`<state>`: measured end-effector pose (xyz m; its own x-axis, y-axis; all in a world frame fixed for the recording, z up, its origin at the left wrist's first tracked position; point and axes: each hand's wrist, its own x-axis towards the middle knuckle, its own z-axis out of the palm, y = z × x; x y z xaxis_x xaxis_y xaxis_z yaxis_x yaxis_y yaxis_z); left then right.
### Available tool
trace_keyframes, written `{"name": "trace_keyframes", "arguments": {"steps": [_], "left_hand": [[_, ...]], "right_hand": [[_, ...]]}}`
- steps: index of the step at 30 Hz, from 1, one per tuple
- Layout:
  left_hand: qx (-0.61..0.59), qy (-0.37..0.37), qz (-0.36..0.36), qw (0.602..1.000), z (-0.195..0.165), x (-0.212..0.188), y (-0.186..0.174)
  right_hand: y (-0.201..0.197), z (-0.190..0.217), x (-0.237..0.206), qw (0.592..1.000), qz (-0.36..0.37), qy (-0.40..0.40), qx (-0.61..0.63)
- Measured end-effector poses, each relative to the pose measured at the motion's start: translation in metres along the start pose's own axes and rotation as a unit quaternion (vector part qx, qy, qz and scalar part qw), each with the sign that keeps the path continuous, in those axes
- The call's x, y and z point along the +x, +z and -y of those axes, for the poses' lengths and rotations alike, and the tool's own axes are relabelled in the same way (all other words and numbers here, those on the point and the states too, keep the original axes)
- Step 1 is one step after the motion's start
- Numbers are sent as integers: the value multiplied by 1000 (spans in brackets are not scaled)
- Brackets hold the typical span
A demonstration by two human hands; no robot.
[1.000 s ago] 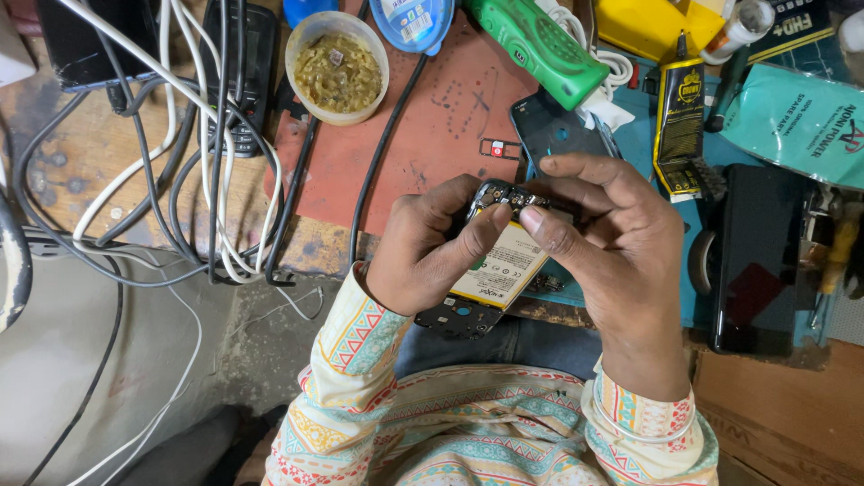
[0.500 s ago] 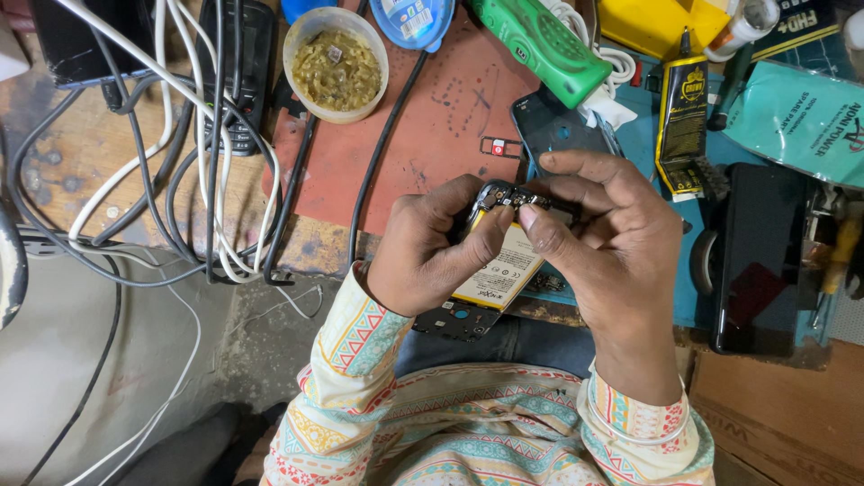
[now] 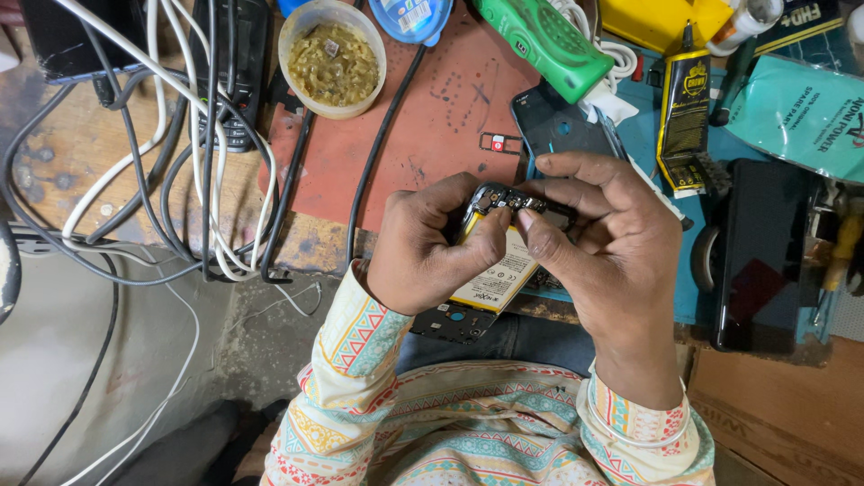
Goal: The person handles small internal components of a disassembled smartphone, fitting a small part into the phone's board area and pressing it into place. They use tweezers to adjust components inside the phone, then attach the back cover and power the phone on, interacting with the lock screen.
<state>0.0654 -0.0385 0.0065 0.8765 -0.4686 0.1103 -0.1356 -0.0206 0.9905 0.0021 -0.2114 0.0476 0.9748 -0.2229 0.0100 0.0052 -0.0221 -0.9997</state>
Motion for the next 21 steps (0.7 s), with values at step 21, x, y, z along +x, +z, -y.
{"name": "trace_keyframes", "arguments": {"steps": [21], "left_hand": [[40, -13, -9, 999, -1, -1, -2]], "right_hand": [[5, 0, -2, 998, -10, -17, -61]]}}
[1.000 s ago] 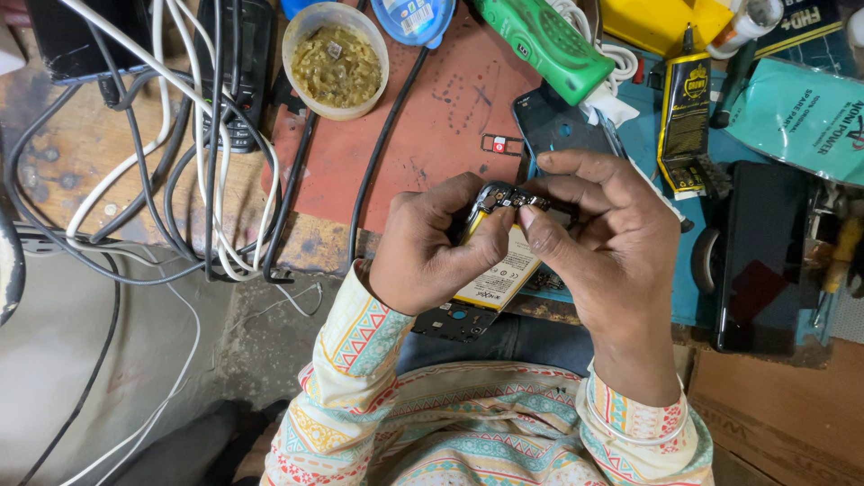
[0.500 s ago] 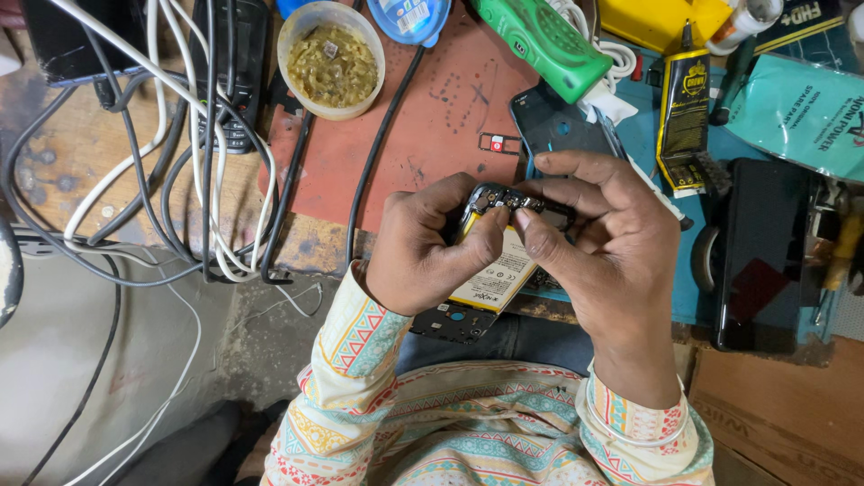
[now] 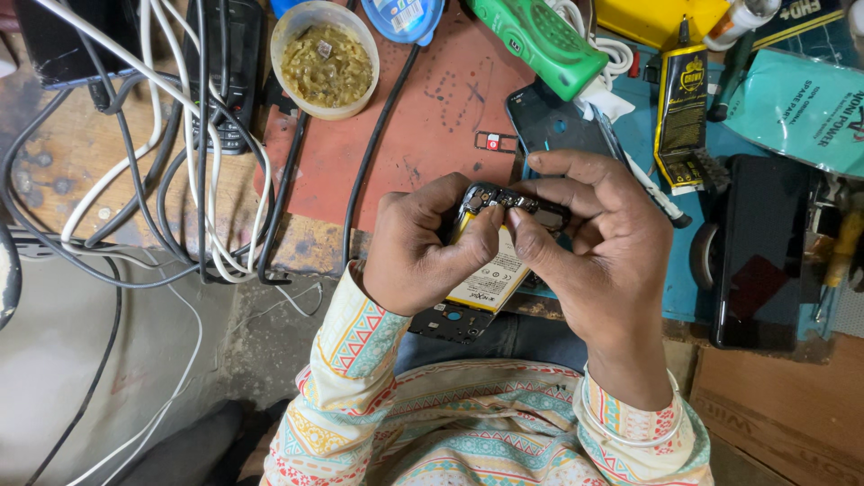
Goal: The person handles small internal components of a disassembled smartphone, fitting a small part into the phone's board area and pressing it into place. They use tweezers to adjust components inside the phone, then attach the back cover and power the phone on, interacting with the lock screen.
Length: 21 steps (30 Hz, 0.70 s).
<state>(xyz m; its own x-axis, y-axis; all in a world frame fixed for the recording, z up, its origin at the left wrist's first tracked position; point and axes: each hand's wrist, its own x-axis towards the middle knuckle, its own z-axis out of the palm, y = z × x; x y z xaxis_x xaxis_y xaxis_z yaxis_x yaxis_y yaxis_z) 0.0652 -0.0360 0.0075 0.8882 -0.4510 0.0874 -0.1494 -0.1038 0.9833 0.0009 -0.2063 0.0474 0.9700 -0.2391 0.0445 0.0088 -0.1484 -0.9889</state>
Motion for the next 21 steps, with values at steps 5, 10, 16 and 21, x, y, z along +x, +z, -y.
{"name": "trace_keyframes", "arguments": {"steps": [5, 10, 16, 21], "left_hand": [[-5, 5, -7, 1000, -1, -1, 1], [7, 7, 6, 1000, -1, -1, -1], [-50, -5, 38, 998, -1, 0, -4], [-28, 5, 28, 999, -2, 1, -3]], "right_hand": [[1, -3, 0, 1000, 8, -11, 20], [-1, -3, -1, 1000, 4, -13, -14], [2, -4, -2, 1000, -9, -25, 5], [1, -4, -1, 999, -12, -9, 31]]}}
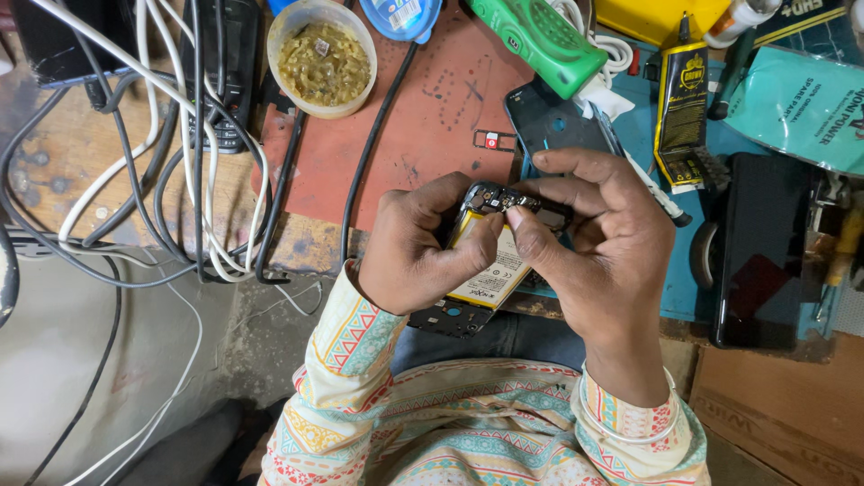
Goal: The person handles small internal components of a disassembled smartphone, fitting a small part into the phone's board area and pressing it into place. They use tweezers to adjust components inside the phone, then attach the back cover and power the phone on, interacting with the lock screen.
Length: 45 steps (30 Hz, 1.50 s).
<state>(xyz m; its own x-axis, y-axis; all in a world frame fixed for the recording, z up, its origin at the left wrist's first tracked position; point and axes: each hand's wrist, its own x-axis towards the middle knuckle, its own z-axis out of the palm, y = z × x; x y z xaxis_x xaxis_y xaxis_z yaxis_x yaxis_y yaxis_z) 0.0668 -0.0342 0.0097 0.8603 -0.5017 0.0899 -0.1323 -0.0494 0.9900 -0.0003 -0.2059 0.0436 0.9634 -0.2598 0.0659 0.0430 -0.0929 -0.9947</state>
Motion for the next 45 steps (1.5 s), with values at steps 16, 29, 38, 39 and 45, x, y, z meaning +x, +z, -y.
{"name": "trace_keyframes", "arguments": {"steps": [16, 29, 38, 39, 45], "left_hand": [[-30, 10, 25, 999, -1, 0, -4], [-34, 19, 42, 998, -1, 0, -5], [-54, 11, 40, 998, 1, -1, -5], [-59, 3, 36, 998, 2, -2, -4], [-144, -41, 36, 988, 11, -2, -3]], "right_hand": [[-3, 6, 2, 998, 27, 26, 55], [0, 11, 3, 999, 4, 29, 33], [-3, 9, 0, 1000, 9, 17, 11], [-2, 7, -1, 999, 15, 13, 44], [-1, 5, -12, 997, -35, -11, 62]]}}
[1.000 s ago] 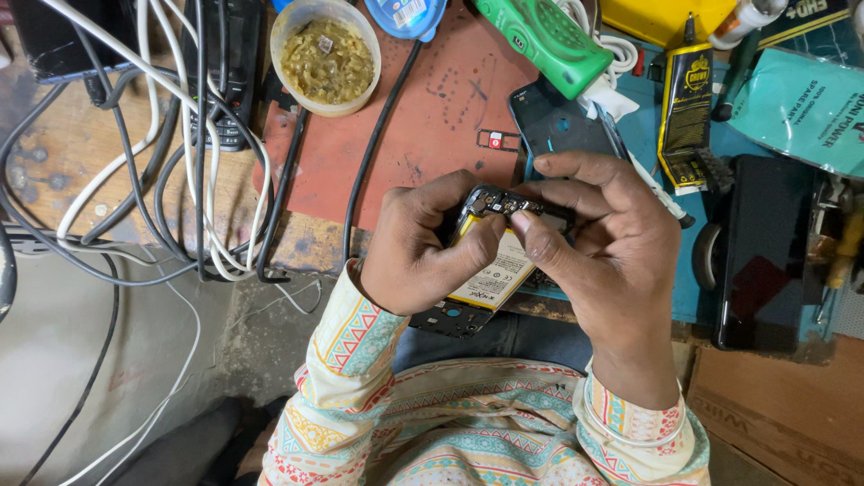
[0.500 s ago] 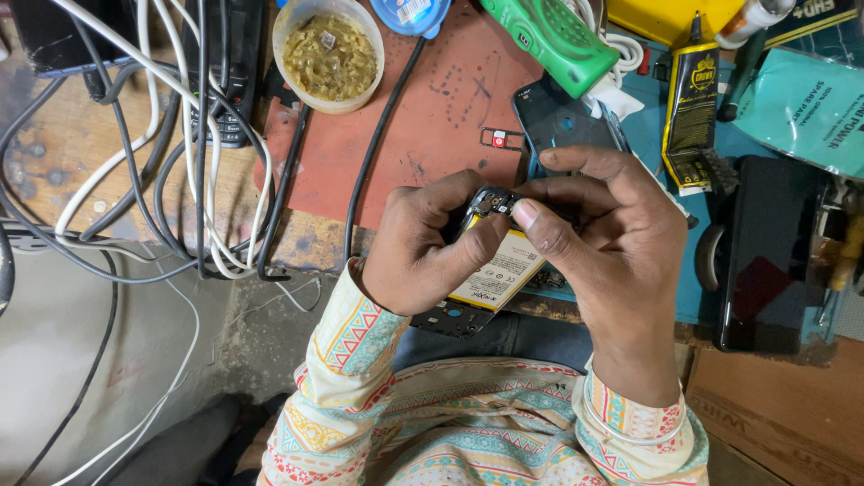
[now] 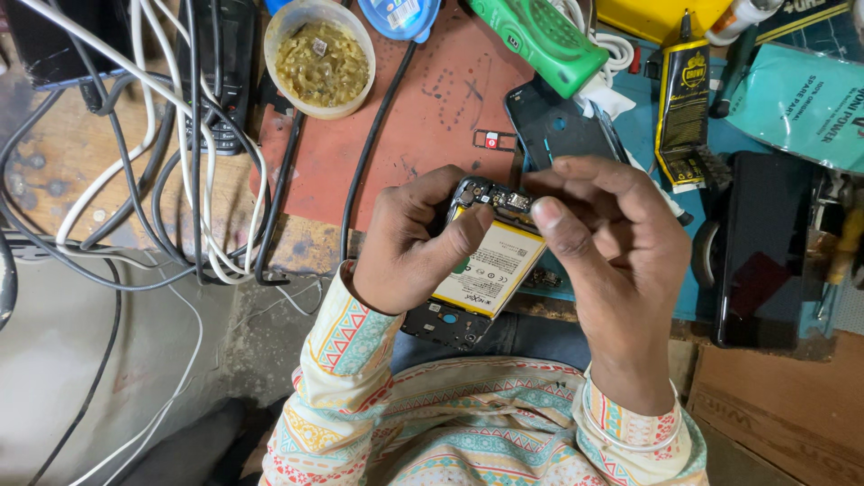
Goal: The person handles small internal components of a disassembled smartphone, fitting a small part into the phone's board area and pressing it into place. They use tweezers to adjust components inside the phone, then attach the back cover and power the phone on, interacting with the lock screen.
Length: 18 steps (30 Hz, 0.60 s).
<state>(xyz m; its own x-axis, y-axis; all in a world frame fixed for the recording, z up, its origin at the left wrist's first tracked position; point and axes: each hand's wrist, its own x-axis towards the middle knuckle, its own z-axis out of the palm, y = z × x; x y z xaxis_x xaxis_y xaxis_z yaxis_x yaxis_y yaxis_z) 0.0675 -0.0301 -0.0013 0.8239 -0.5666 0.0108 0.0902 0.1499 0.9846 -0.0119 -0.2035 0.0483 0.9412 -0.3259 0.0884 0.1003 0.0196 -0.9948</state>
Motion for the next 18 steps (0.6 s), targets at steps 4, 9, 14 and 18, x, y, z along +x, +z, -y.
{"name": "trace_keyframes", "arguments": {"steps": [4, 9, 14, 18], "left_hand": [[-57, 32, -3, 998, 5, 0, -3], [-160, 11, -48, 986, 8, -1, -11], [-150, 10, -51, 987, 14, -3, -10], [-133, 11, -49, 990, 18, -8, -8]], "right_hand": [[-7, 2, -10, 993, -92, -62, -47], [-33, 4, -8, 979, -165, -113, -31], [-42, 4, -9, 977, -176, -108, -51], [-34, 8, -6, 982, -151, -83, -71]]}}
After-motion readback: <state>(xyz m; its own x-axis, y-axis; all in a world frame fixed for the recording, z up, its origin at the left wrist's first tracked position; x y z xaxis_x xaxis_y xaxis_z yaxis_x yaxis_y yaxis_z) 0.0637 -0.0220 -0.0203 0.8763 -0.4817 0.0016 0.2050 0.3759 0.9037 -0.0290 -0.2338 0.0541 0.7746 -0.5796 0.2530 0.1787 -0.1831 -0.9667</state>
